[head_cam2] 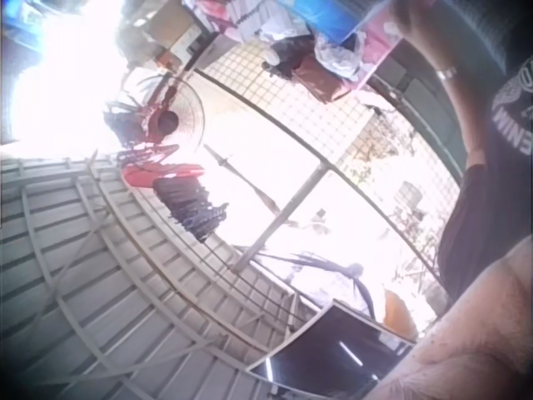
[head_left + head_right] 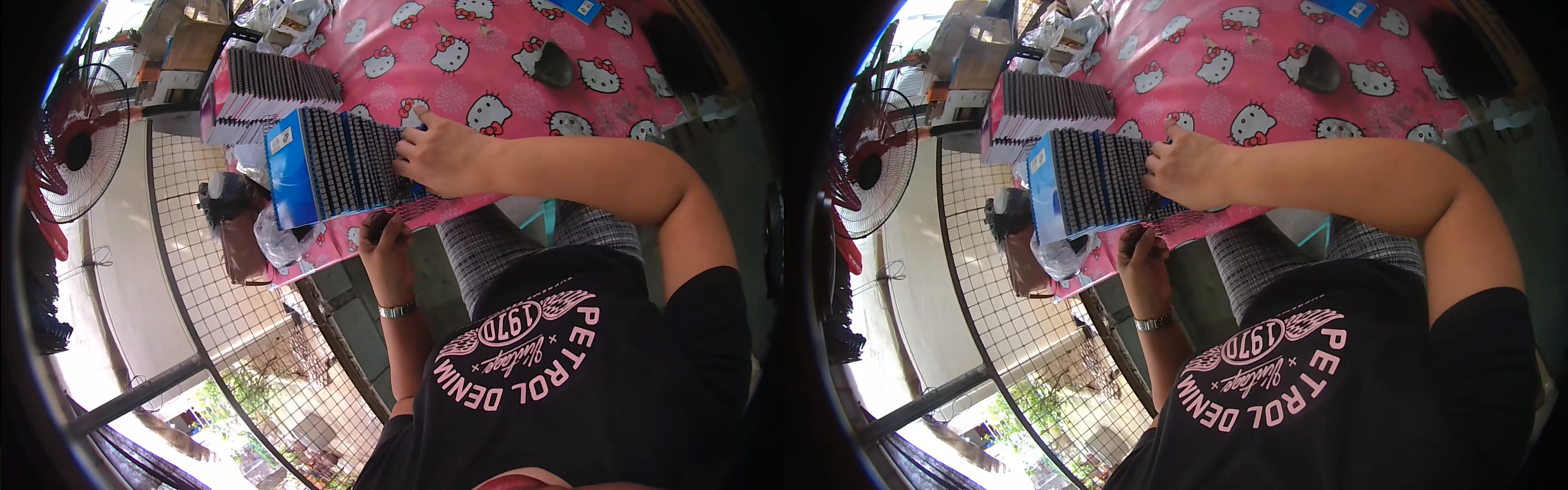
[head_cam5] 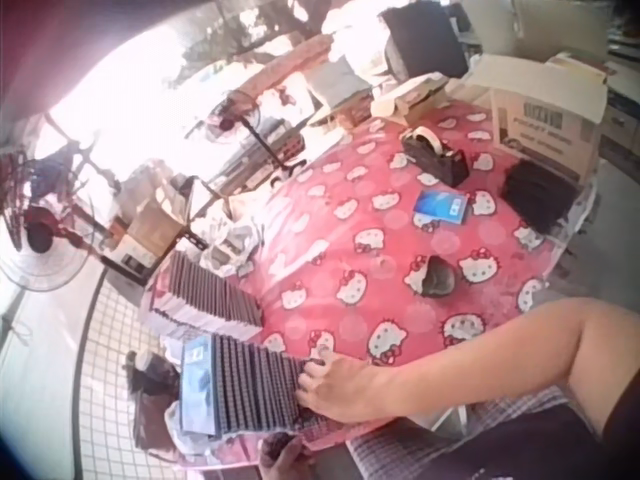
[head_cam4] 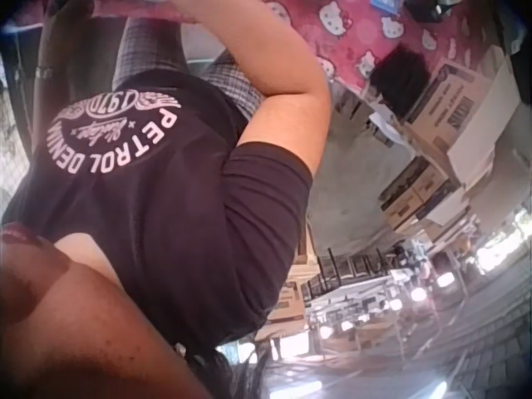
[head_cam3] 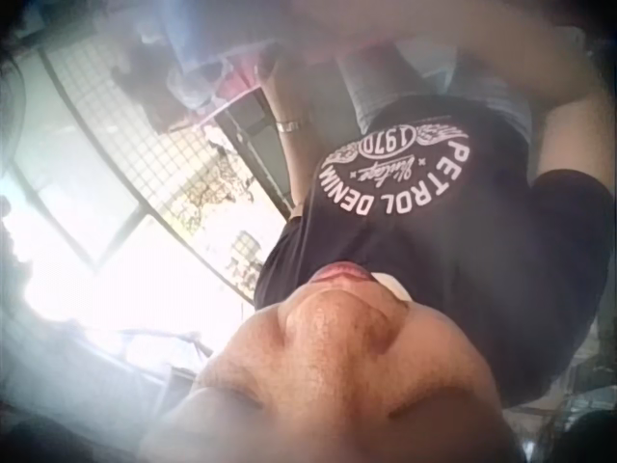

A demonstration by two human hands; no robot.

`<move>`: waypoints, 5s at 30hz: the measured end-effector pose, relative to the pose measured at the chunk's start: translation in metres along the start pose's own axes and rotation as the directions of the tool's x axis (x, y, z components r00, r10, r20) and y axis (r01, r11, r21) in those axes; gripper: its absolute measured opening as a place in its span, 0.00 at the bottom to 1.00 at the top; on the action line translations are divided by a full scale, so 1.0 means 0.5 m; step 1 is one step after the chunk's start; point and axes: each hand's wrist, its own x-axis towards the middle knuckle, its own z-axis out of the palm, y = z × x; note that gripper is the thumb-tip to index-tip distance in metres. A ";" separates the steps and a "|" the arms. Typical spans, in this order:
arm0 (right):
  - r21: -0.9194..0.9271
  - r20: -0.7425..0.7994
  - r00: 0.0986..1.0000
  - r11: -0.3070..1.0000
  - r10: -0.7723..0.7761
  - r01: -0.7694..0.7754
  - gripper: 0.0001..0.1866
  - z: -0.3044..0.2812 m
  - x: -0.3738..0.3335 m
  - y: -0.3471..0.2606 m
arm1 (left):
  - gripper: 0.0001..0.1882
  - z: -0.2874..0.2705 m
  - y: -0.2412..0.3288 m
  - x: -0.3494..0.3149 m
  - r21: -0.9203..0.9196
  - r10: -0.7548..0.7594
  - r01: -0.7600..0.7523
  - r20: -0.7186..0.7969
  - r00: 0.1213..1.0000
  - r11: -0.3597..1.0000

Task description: The person binds blue notepads by hand, inserting a black spiral binding through the pre-punched holes of each notepad and stacking them on a table.

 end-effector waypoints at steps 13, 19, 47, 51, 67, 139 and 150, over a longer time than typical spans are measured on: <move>-0.030 0.024 0.999 0.999 0.022 -0.021 0.09 0.016 -0.023 0.014 | 0.07 -0.021 -0.004 0.004 -0.233 -0.096 0.095 0.008 0.995 0.968; 0.012 0.384 0.923 0.999 0.040 -0.048 0.09 0.007 0.017 -0.025 | 0.05 -0.023 -0.027 0.018 -0.001 -0.022 0.022 0.065 0.998 1.000; -0.016 0.324 0.945 0.999 0.039 -0.036 0.07 0.039 -0.004 -0.025 | 0.19 -0.027 -0.085 0.030 0.137 0.053 -0.057 0.031 0.998 0.989; 0.063 0.513 0.854 0.988 0.088 -0.140 0.07 0.030 -0.003 -0.015 | 0.19 -0.001 -0.068 0.020 0.034 0.018 -0.016 -0.073 0.997 0.999; 0.033 0.348 0.931 0.992 0.107 -0.126 0.08 0.060 -0.037 -0.008 | 0.12 -0.018 -0.094 0.034 -0.240 -0.080 0.060 -0.074 0.994 0.969; 0.064 0.683 0.706 0.947 0.189 -0.316 0.10 0.103 -0.050 0.001 | 0.20 -0.008 -0.191 0.062 -0.219 -0.170 0.162 -0.020 0.985 0.962; 0.024 0.540 0.832 0.986 0.127 -0.166 0.09 0.132 -0.059 -0.010 | 0.20 0.006 -0.200 0.062 -0.166 -0.165 0.159 -0.026 0.986 0.973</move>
